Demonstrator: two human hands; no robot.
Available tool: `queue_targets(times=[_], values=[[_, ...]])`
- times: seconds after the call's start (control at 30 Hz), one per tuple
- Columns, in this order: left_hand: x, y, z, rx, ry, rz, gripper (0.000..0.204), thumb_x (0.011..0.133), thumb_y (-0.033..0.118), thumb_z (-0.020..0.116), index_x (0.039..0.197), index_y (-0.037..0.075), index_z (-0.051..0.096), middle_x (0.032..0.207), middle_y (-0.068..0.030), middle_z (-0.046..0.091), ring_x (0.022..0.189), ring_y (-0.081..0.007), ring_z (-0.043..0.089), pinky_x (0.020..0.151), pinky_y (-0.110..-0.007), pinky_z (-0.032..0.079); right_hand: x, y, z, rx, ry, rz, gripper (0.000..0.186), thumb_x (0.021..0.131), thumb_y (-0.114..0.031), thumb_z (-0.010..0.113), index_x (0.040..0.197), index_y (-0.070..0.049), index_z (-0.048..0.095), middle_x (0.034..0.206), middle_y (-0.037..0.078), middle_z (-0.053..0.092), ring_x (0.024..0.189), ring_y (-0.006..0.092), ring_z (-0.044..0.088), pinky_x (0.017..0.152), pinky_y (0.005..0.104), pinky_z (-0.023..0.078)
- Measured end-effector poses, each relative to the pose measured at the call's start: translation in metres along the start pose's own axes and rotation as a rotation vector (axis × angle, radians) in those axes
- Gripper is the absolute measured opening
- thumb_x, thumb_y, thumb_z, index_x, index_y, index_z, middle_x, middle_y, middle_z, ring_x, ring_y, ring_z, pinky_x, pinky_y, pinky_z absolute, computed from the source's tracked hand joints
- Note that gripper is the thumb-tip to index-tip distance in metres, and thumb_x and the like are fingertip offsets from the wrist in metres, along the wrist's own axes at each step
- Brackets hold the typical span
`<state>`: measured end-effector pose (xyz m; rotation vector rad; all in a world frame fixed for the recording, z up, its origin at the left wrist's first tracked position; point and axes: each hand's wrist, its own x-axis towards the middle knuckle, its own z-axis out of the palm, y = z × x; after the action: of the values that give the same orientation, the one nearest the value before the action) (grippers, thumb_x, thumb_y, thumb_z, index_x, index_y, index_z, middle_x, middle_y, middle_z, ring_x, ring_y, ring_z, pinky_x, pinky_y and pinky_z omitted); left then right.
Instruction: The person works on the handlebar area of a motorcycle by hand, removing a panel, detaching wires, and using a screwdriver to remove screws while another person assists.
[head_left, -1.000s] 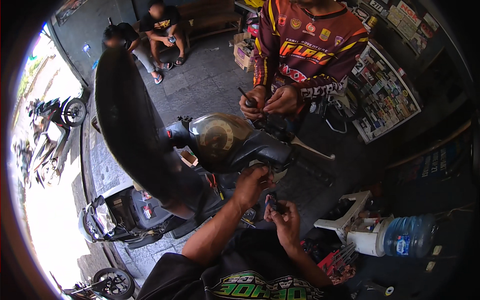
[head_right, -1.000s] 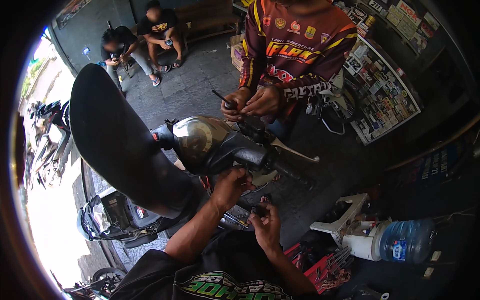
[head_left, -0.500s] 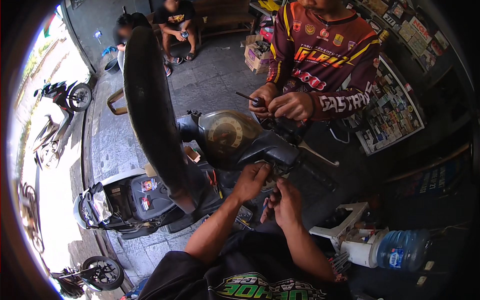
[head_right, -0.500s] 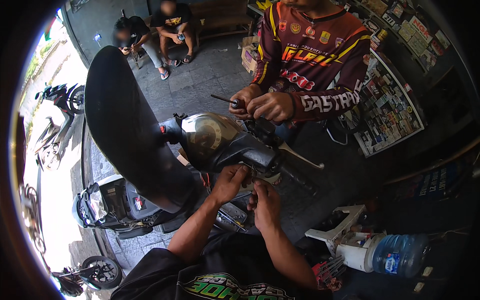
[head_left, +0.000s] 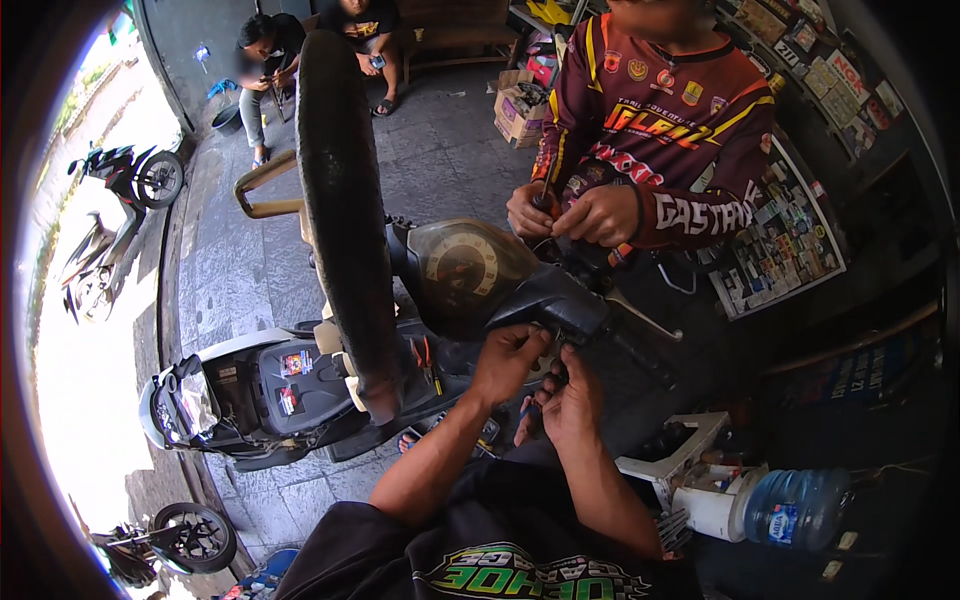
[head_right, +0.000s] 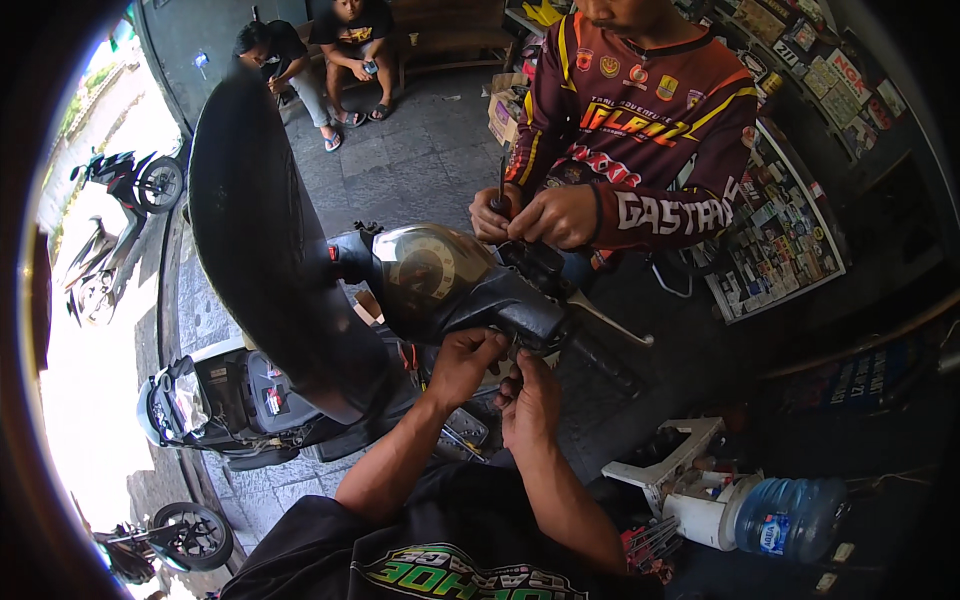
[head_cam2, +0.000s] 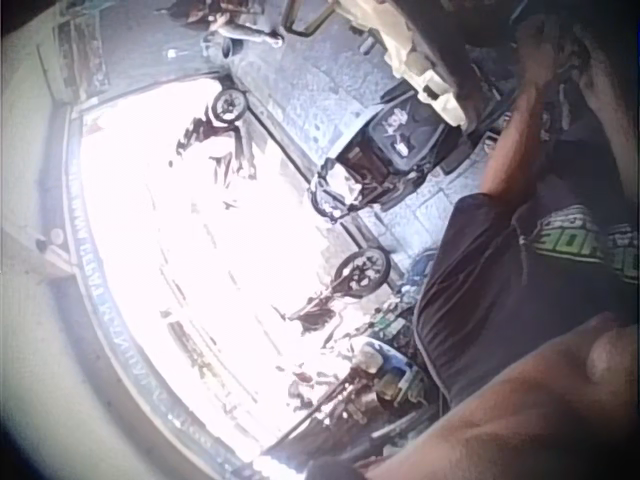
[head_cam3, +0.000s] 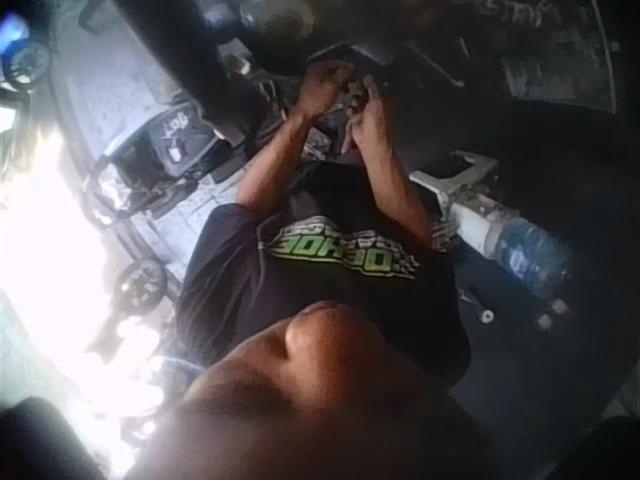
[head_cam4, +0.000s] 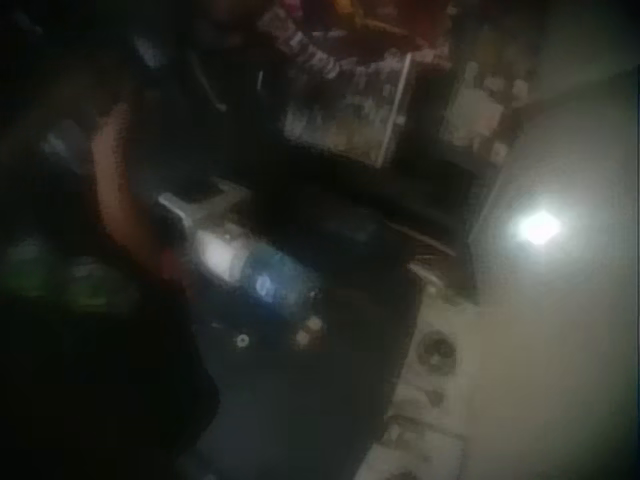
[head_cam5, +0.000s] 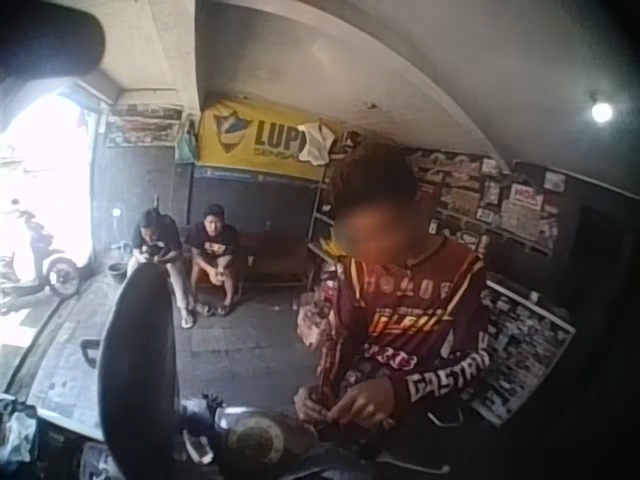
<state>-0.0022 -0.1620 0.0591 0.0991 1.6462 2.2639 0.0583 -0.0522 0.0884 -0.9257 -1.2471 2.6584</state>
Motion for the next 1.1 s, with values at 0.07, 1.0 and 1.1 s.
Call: queue_targets(times=[0.07, 1.0, 1.1], values=[[0.004, -0.009, -0.002, -0.082, -0.039, -0.018, 0.027, 0.102, 0.021, 0.059, 0.089, 0.001, 0.07, 0.078, -0.0009, 0.066, 0.071, -0.0077, 0.058, 0.067, -0.027, 0.047, 0.002, 0.001, 0.0, 0.015, 0.002, 0.002, 0.015, 0.096, -0.028, 0.07, 0.098, -0.015, 0.063, 0.078, -0.005, 0.051, 0.062, 0.0072, 0.051, 0.053, 0.0244, 0.044], [-0.085, -0.178, -0.052, 0.24, -0.087, -0.241, 0.049, 0.093, 0.025, 0.069, 0.136, 0.004, 0.055, 0.114, -0.017, 0.07, 0.104, -0.0319, 0.07, 0.089, -0.04, 0.056, 0.047, 0.091, -0.099, -1.589, -0.549, -0.363, 0.044, 0.087, -0.013, 0.069, 0.129, -0.001, 0.058, 0.128, 0.024, 0.063, 0.12, 0.0399, 0.061, 0.1, 0.0444, 0.049], [-0.085, -0.214, -0.049, 0.222, 0.147, -0.217, 0.041, 0.096, 0.026, 0.066, 0.129, 0.003, 0.061, 0.11, -0.0161, 0.071, 0.101, -0.0293, 0.071, 0.087, -0.038, 0.056, 0.066, 0.106, -0.113, -1.505, -0.699, -0.387, 0.04, 0.085, -0.011, 0.072, 0.123, -0.002, 0.061, 0.118, 0.021, 0.067, 0.109, 0.0396, 0.065, 0.092, 0.0454, 0.052]])
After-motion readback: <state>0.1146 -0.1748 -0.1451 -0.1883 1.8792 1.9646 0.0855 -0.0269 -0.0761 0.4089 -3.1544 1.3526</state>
